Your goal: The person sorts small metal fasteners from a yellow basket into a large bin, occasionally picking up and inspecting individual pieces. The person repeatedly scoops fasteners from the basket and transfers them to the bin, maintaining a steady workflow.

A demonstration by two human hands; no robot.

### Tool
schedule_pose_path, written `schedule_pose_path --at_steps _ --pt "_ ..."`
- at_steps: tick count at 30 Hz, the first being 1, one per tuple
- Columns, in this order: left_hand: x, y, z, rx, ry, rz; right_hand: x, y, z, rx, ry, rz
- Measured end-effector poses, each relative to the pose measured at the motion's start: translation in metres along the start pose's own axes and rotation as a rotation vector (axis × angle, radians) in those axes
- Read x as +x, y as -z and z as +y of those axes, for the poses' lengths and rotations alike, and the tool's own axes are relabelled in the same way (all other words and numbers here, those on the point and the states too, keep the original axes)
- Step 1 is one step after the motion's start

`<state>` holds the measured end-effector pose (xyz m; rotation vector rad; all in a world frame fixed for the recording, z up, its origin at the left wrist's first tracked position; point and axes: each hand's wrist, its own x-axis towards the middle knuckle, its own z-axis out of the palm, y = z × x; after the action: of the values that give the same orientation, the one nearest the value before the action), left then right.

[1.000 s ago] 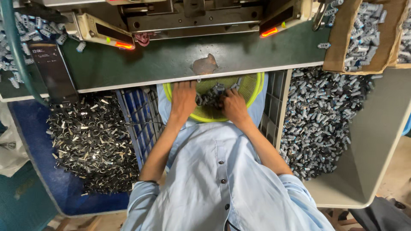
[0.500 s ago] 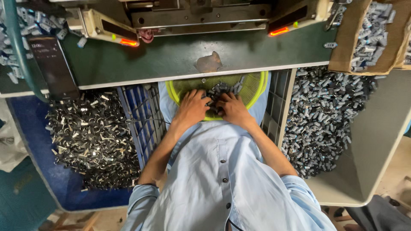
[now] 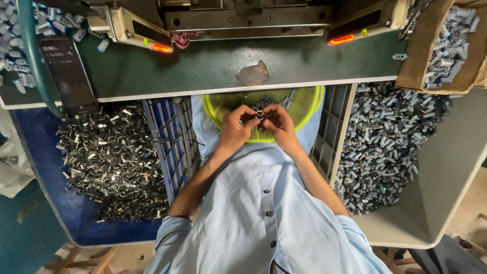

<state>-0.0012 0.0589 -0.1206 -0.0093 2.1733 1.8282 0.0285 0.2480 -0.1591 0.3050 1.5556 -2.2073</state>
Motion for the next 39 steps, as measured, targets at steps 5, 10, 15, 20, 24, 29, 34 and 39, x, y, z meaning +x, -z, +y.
schedule_pose_path --at_steps 5,10,15,20,24,29,34,39 --pt "0.007 0.003 0.015 -0.18 -0.063 -0.056 0.002 -0.012 -0.016 -0.179 0.278 0.053" --pt "0.008 0.013 0.022 -0.019 -0.145 0.062 0.003 -0.013 -0.013 -0.164 0.334 0.115" --pt "0.006 0.024 0.035 -0.043 -0.381 -0.003 0.005 -0.014 -0.014 -0.018 0.296 0.152" --pt "0.003 0.032 0.046 0.163 -0.677 0.1 0.001 -0.031 -0.018 0.277 0.101 0.166" --pt "0.001 0.03 0.052 0.405 -0.809 0.163 -0.001 -0.031 -0.011 0.289 0.189 0.111" --pt "-0.005 0.048 0.071 0.919 -1.027 0.065 0.012 -0.026 0.001 0.518 0.071 0.064" --pt "-0.035 0.091 0.097 0.932 -0.926 -0.052 0.009 -0.065 0.012 0.526 0.026 0.056" --pt "-0.049 0.121 0.1 1.277 -1.24 0.018 0.016 -0.105 0.013 0.391 0.11 0.037"
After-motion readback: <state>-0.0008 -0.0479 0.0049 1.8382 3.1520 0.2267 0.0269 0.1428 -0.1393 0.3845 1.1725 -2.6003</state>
